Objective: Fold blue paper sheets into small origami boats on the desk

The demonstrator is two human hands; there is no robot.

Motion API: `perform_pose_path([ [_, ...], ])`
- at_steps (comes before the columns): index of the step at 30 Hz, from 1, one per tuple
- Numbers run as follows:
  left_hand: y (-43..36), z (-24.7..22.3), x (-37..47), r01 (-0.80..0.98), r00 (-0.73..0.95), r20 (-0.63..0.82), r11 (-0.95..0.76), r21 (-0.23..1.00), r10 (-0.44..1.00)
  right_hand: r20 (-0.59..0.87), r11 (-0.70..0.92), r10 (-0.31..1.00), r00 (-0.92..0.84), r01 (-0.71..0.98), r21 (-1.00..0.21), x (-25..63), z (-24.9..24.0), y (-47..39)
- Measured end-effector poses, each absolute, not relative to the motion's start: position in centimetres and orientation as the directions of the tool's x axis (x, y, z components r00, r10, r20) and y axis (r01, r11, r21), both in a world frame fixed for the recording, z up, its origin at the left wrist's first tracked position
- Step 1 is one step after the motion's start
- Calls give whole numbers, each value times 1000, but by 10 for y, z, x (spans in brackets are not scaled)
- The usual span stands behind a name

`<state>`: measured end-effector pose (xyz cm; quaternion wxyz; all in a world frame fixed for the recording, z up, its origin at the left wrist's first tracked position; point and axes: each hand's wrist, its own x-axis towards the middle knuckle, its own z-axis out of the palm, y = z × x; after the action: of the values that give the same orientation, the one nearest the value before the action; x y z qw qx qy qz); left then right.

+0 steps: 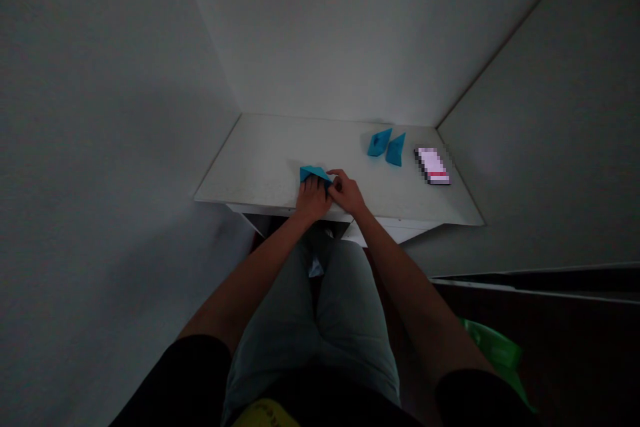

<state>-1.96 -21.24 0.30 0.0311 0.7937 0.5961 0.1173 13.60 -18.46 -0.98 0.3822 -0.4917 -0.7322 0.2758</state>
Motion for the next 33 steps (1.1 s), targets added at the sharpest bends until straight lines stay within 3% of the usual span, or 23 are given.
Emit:
perform_pose_path([
  [7,-213,5,-20,927,294,136,-317,200,946,353,384,920,-169,560,-734,138,-15,-179],
  [12,-213,-1,-26,880,340,237,-397,261,910,399,416,901,-172,608,-676,139,-17,-177],
  [14,-213,-4,-33,868,275,319,-377,322,907,398,387,908,-131,629,-674,139,-17,-177],
  [17,-206,-3,-51,866,40,430,-246,435,902,386,333,920,-66,653,-681,140,-19,-176],
  [19,-198,1,-65,848,6,455,-245,469,891,377,319,924,-60,663,-677,140,-21,-175],
  [24,-182,8,-90,789,341,382,-482,379,859,377,328,923,-78,669,-666,141,-26,-173],
  [27,-181,5,-92,780,447,315,-537,319,837,389,348,916,-99,680,-646,141,-26,-173],
  [33,-183,-4,-86,721,590,235,-635,278,773,328,412,900,-285,801,-434,153,-17,-187],
])
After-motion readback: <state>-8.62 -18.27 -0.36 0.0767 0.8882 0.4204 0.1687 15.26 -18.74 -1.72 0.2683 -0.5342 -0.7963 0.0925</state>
